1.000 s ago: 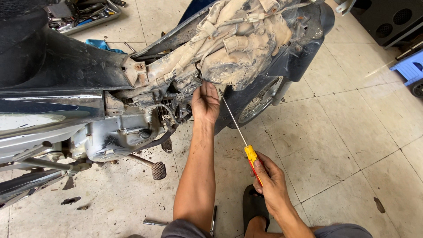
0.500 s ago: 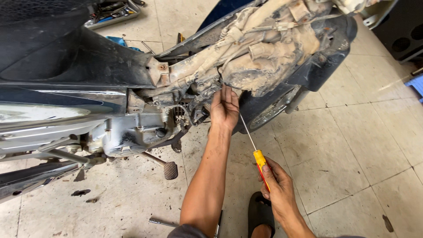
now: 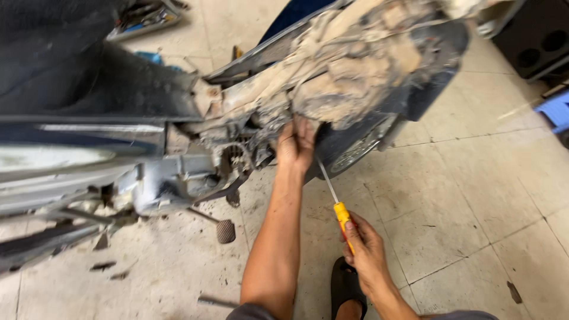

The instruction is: The person uses a screwdriver to loosen and remove a bolt from the rear section of a motorcycle. They then use their hands to pull away a dirty, fabric-like cover, revealing the underlying mechanical components.

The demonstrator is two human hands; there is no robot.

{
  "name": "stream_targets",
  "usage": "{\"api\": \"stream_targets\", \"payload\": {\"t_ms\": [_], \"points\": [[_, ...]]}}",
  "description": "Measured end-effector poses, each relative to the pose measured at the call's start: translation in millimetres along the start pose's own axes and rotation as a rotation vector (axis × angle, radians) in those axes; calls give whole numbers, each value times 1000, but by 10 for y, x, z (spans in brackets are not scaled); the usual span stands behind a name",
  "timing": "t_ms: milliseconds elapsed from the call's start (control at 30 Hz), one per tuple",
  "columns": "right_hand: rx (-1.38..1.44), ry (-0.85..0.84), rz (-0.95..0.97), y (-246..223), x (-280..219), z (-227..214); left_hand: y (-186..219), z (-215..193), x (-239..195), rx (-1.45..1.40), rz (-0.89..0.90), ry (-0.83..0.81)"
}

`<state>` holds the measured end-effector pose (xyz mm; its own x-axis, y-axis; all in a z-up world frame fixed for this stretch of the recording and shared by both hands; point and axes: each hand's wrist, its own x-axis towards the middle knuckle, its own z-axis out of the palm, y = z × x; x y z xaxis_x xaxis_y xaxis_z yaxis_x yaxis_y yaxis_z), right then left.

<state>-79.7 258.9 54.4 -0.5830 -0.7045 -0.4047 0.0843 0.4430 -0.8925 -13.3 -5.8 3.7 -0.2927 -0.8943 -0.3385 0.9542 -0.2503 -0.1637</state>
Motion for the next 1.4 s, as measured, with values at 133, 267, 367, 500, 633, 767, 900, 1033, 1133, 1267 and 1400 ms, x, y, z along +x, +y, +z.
{"api": "stream_targets", "payload": {"t_ms": [133, 267, 367, 500, 633, 767, 900, 1033, 1133, 1267, 1400], "points": [[90, 52, -83, 64, -166, 27, 33, 187, -382, 327, 21, 68], [84, -16, -280, 225, -231, 86, -20, 470, -1102, 1072, 70, 96], [-258, -148, -435, 157, -209, 63, -42, 304, -1310, 1130, -78, 5], [-719, -147, -582, -485, -164, 0, -71, -184, -1219, 1170, 135, -64], [-760, 72, -1040, -1888, -132, 290, -217, -492, -1218, 1194, 118, -38], [-990, 362, -1500, -3066, 150, 515, -341, -415, -1533, 1279, 1, -14], [-1192, 308, -1640, -3580, 633, 498, -473, -665, -1280, 1264, -7, -60], [-1184, 407, -1641, -3601, 581, 579, -393, -526, -1333, 1258, -18, -72], [-1321, 629, -1503, -3673, 404, 720, -360, -466, -1282, 1198, -6, -109], [-1615, 751, -1551, -4003, 98, 586, -327, -503, -1194, 1230, 17, -90], [-1557, 672, -1046, -4710, -629, 146, -326, -563, -1125, 1208, -9, -56]]}}
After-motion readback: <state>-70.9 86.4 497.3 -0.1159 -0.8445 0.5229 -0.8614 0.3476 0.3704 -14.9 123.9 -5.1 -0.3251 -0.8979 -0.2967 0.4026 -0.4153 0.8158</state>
